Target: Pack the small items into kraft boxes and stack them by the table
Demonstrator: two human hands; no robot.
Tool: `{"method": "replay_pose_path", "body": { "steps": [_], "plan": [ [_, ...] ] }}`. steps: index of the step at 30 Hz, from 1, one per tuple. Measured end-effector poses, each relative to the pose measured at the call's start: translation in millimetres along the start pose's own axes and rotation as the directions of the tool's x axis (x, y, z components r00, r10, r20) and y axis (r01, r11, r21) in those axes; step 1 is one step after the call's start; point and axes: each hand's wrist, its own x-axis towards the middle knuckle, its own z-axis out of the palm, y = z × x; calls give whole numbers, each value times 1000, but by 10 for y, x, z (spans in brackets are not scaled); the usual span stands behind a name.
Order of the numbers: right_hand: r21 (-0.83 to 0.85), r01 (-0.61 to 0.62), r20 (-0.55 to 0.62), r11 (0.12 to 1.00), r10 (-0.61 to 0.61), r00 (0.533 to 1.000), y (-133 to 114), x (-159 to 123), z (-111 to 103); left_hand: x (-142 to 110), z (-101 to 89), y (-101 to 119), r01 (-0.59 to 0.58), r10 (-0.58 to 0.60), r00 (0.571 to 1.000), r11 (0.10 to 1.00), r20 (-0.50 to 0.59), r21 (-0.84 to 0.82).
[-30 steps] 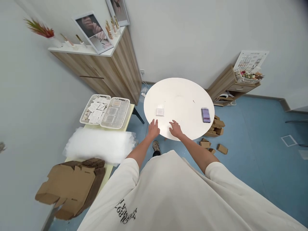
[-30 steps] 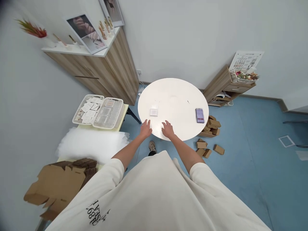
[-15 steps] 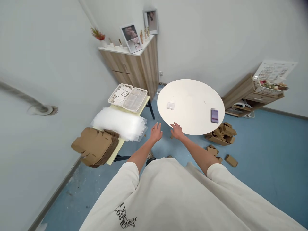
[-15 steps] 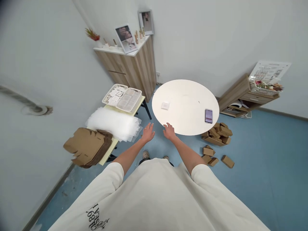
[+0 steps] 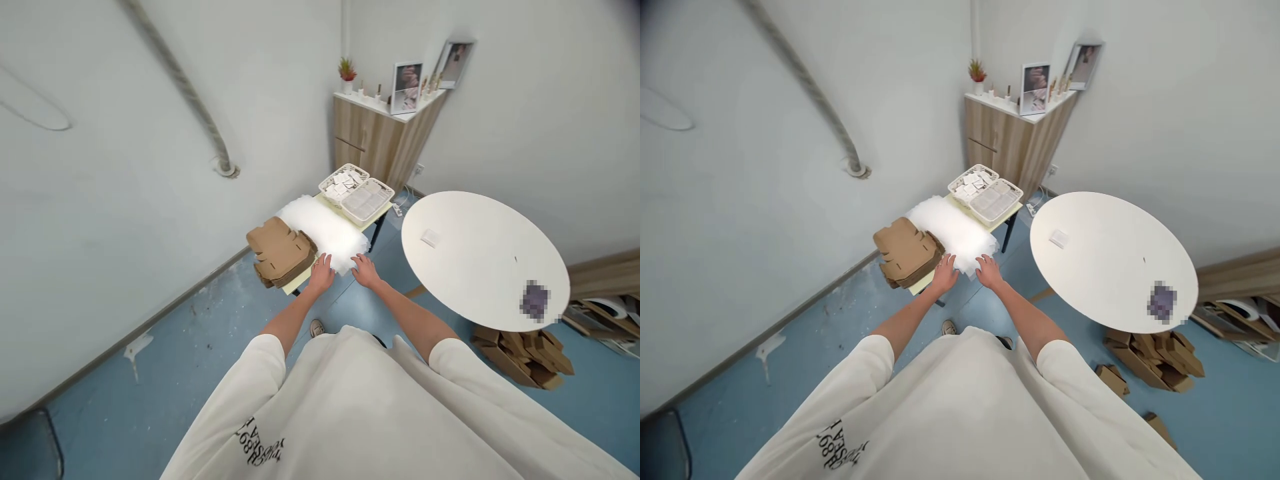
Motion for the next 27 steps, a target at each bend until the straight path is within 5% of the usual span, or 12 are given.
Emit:
{"method": "replay_pose_path", "body": {
  "steps": [7, 12, 19, 27],
  "plan": [
    [-22, 144, 43, 989, -143, 989, -951, 514, 309, -136, -393, -1255, 61, -61, 997, 998, -42, 12],
    [-36, 182, 74, 983, -179, 981, -1404, 727, 419, -192, -472, -1804, 146, -150, 988, 986, 39, 83],
    [-81, 244, 100, 966, -235, 967, -1667, 896, 486, -193, -423, -2026, 226, -223, 968, 974, 112, -17],
    [-150, 320, 135, 935, -302, 944, -1885, 1110, 481, -102, -352, -1916, 209, -212, 974, 977, 76, 43]
  ]
}}
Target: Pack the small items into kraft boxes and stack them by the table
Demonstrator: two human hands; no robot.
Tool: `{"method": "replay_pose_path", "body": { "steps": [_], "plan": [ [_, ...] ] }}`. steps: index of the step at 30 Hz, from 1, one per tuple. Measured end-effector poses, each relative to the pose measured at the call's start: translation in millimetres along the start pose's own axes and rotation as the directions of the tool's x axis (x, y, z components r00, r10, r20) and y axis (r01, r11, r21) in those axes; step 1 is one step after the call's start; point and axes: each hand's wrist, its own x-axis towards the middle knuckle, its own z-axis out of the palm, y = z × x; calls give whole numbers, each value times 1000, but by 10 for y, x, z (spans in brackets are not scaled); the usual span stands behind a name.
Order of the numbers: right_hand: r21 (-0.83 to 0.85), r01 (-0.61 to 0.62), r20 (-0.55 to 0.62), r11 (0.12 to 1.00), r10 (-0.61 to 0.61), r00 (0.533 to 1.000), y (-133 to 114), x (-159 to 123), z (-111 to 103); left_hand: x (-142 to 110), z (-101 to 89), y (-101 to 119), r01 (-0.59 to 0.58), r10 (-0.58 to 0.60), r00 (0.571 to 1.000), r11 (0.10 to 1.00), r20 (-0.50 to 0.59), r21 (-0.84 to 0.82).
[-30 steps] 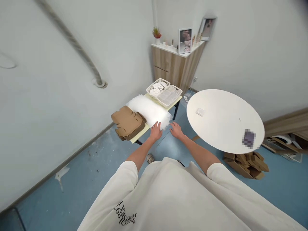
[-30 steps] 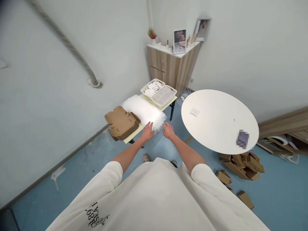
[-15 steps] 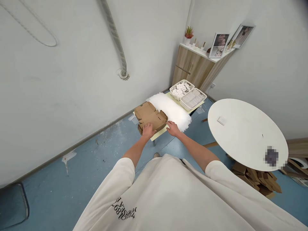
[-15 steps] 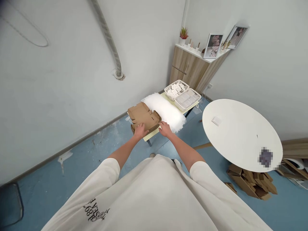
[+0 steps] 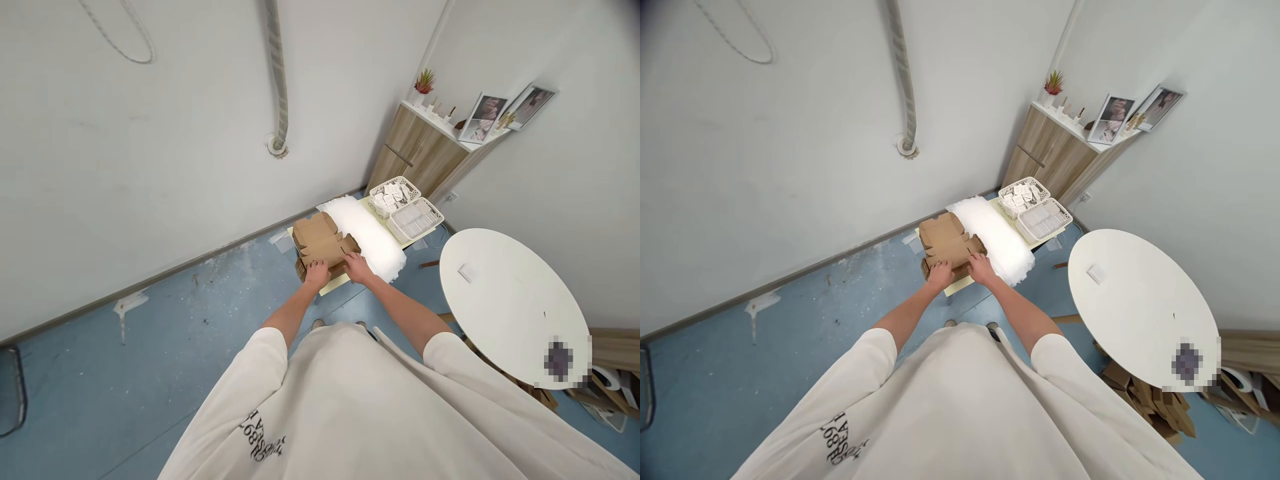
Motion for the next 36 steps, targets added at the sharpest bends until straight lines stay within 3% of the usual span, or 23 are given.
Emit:
{"method": "replay_pose_path", "body": {
  "steps": [4, 10, 19, 30, 36],
  "plan": [
    [-39, 45, 13, 998, -44, 999, -50, 68, -81, -5, 4, 24, -22, 22, 1000, 998, 9, 54],
    [-93, 63, 59, 994, -58, 997, -80, 142, -102, -98, -28, -109, -177, 170, 984, 966, 53, 188],
    [-257, 102, 45, 961, -94, 995, -165, 299, -193, -157, -326, -215, -248, 316, 936, 905, -154, 346],
    [-242, 11, 32, 970, -4, 999, -209, 341, -147, -114, -651, -286, -294, 411, 883, 861, -225, 415],
    [-309, 112, -54, 944, -135, 989, -234, 401, -298, -168, -723, -320, -295, 405, 885, 868, -229, 399]
  ]
}}
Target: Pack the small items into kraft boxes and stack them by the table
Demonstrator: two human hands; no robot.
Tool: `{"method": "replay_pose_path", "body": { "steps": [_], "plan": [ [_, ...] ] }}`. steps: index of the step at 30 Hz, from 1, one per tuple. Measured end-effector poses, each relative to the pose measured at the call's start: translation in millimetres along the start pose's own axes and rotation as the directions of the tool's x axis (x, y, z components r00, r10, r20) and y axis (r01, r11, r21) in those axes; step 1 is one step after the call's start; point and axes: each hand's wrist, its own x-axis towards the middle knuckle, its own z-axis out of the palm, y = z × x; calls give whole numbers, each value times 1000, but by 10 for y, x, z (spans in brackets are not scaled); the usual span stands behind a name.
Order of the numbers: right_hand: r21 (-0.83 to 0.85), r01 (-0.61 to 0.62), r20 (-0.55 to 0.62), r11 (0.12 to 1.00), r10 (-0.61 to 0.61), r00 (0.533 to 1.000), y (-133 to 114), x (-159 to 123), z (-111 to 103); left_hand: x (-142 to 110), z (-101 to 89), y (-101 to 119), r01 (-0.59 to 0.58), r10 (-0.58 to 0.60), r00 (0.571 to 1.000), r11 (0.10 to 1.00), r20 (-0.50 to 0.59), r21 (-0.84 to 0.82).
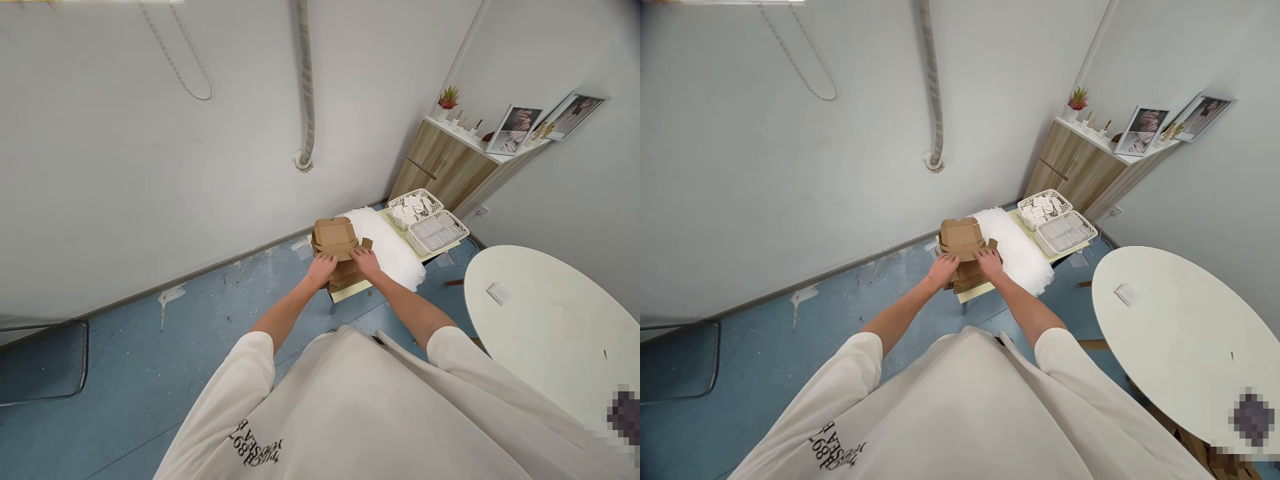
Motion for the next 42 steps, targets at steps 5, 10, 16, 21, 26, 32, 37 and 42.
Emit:
{"method": "replay_pose_path", "body": {
  "steps": [5, 10, 16, 21, 26, 32, 37, 42],
  "plan": [
    [-86, 151, -138, 985, -162, 977, 25, 84, -158, 40, -64, -25, 83, -83, 997, 997, 6, -7],
    [-123, 135, -223, 983, -160, 962, 152, 108, -300, 192, -141, -74, 46, -48, 998, 998, -45, -35],
    [-93, 20, -356, 995, -52, 933, 573, -26, -572, 720, -429, -34, -122, 118, 969, 993, -218, -4],
    [-51, -125, -440, 991, 90, 893, 1064, -394, -864, 1303, -713, 301, -253, 243, 922, 968, -302, 8],
    [-18, -306, -383, 952, 276, 882, 1678, -1110, -1022, 1907, -887, 1069, -400, 371, 880, 916, -297, -40],
    [17, -493, -340, 870, 469, 815, 2515, -2351, -895, 2479, -941, 2489, -576, 536, 791, 815, -296, -62],
    [36, -602, -320, 798, 580, 749, 3147, -3479, -703, 2779, -871, 3797, -673, 634, 710, 739, -308, -29],
    [49, -692, -291, 720, 673, 680, 3619, -4484, -555, 2989, -804, 4959, -758, 709, 628, 651, -322, -45]
  ]
}}
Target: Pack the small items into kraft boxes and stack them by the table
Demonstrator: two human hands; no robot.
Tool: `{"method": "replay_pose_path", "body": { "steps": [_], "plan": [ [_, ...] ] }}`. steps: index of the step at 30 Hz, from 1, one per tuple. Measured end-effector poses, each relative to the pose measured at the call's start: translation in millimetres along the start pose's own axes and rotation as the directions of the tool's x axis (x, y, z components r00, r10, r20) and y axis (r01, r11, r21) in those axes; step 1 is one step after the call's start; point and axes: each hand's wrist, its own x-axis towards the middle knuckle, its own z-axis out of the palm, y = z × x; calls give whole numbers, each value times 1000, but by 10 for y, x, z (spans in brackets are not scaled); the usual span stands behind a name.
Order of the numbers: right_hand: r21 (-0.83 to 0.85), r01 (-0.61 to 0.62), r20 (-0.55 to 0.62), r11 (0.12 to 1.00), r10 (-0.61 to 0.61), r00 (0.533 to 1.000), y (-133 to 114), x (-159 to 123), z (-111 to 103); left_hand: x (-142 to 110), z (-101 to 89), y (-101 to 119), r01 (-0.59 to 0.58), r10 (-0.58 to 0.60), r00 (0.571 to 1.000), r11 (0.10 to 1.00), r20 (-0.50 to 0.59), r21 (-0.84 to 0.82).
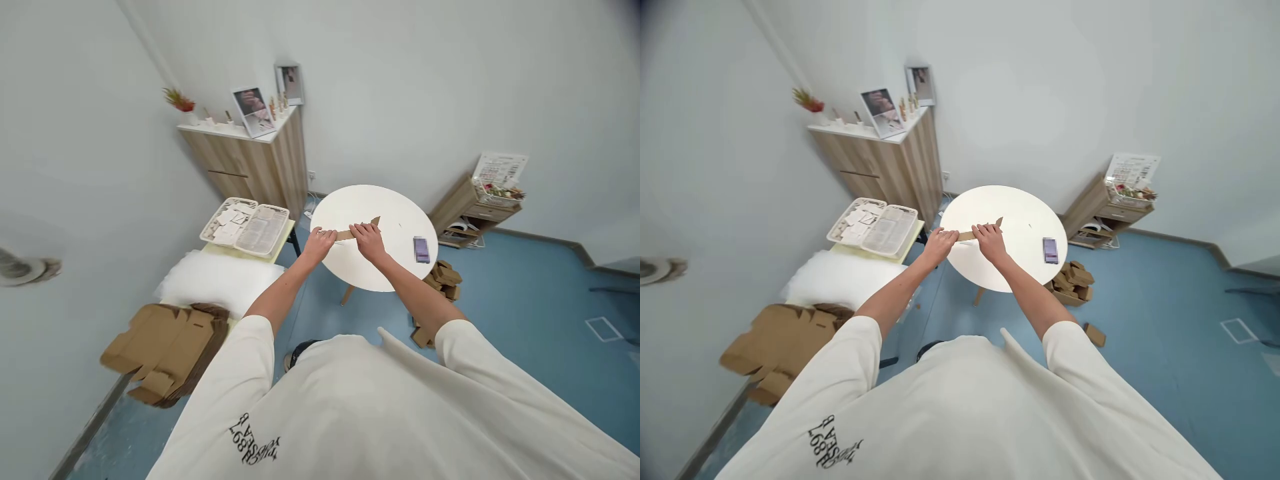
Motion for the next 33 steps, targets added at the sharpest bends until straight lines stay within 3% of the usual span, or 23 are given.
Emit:
{"method": "replay_pose_path", "body": {
  "steps": [5, 11, 17, 23, 27, 33],
  "plan": [
    [-24, -147, 45, 989, 148, 988, 682, -324, 54, 683, 380, 385, -105, 105, 994, 990, -10, -99],
    [-30, -272, 154, 962, 273, 950, 1069, -582, 362, 1072, 956, 609, -195, 212, 975, 962, 70, -192],
    [-46, -342, 227, 938, 344, 911, 1303, -540, 688, 1381, 1460, 572, -245, 278, 953, 942, 119, -230],
    [-51, -433, 217, 900, 433, 875, 1581, -312, 822, 1880, 1735, 410, -346, 384, 916, 903, 118, -253],
    [-36, -451, 288, 892, 441, 850, 1683, -282, 955, 1932, 1921, 440, -324, 380, 909, 904, 173, -280],
    [-21, -445, 442, 895, 407, 799, 1750, -465, 1340, 1666, 2252, 620, -203, 331, 884, 908, 329, -368]
  ]
}}
